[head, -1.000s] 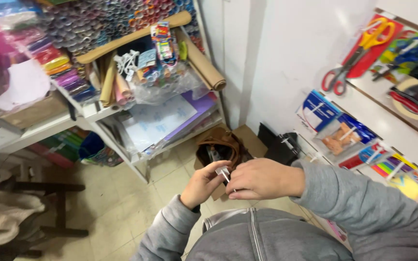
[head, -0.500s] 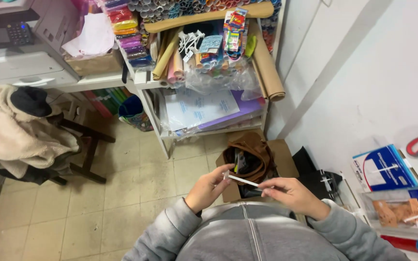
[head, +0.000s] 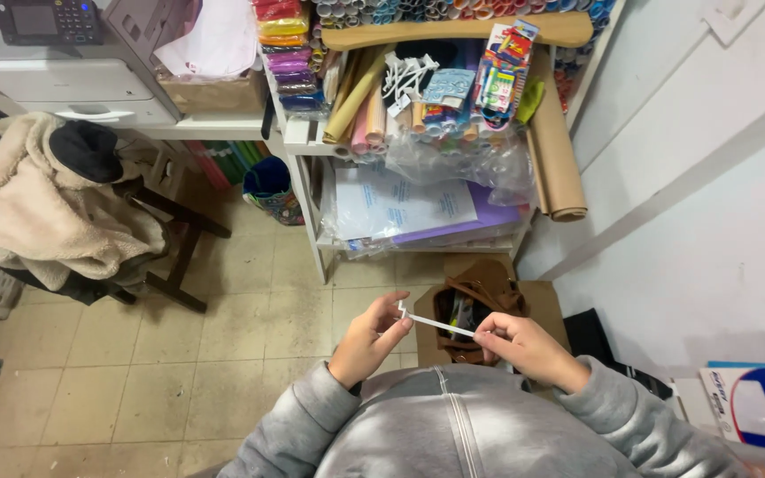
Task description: The person organizes stationery items in a store, picking up small packages and placing them into a cardboard box on the floor. They then pick up a green cloth and wipe the white slatwall display surface.
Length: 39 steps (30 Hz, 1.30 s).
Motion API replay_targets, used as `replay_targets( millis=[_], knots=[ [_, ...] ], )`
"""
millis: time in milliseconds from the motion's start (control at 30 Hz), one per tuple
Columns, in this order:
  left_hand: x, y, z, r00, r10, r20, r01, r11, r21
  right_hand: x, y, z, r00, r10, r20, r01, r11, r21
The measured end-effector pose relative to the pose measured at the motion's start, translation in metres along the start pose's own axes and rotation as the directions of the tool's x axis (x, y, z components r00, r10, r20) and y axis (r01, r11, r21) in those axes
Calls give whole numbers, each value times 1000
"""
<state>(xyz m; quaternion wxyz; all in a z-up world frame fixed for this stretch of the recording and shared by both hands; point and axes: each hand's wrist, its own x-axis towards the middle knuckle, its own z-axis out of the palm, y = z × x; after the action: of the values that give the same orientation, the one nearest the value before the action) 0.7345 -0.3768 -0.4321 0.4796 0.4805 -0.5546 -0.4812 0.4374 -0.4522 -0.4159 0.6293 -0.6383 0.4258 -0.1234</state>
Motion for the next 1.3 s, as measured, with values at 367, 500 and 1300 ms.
replay_targets(
  millis=[367,500,1300],
  knots=[
    [67,-48,-179,995,-100,-19,98,991,-92,162,-77,73,967,-242,83,254,950,-181],
    [88,-52,-220,992,-112,-59,108,991,-78,199,-87,91,946,-292,143,320,909,-267],
    [325,-52,-222,995,-104,10,104,991,-85,380,-63,-102,961,-113,-252,159,973,169]
  ],
)
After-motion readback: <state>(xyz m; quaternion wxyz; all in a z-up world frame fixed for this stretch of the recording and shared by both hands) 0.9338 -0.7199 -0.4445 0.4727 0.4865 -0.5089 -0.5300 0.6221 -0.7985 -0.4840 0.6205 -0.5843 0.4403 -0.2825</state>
